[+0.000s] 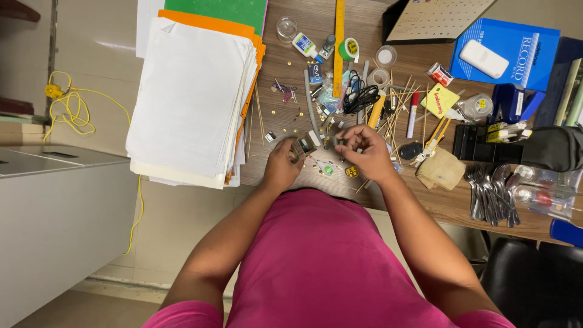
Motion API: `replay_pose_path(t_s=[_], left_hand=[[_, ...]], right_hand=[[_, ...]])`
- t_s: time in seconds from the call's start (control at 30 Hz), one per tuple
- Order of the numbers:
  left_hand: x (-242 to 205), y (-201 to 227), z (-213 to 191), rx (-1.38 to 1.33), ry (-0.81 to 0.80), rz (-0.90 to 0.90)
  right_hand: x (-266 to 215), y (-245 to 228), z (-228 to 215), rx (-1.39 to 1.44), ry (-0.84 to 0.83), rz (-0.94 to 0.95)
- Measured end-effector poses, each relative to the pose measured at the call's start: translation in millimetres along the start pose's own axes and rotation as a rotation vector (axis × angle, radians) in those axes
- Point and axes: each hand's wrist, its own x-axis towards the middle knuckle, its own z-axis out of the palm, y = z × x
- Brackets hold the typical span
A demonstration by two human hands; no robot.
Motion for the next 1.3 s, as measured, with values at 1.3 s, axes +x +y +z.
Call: replay_pose_path(t_s=[1.3], left_hand=[[-11.3,-12.9,4.4,-0.137,0.016,-0.035]], right_hand=[[9.8,41.3,0.4,-1.009,0.073,0.214]])
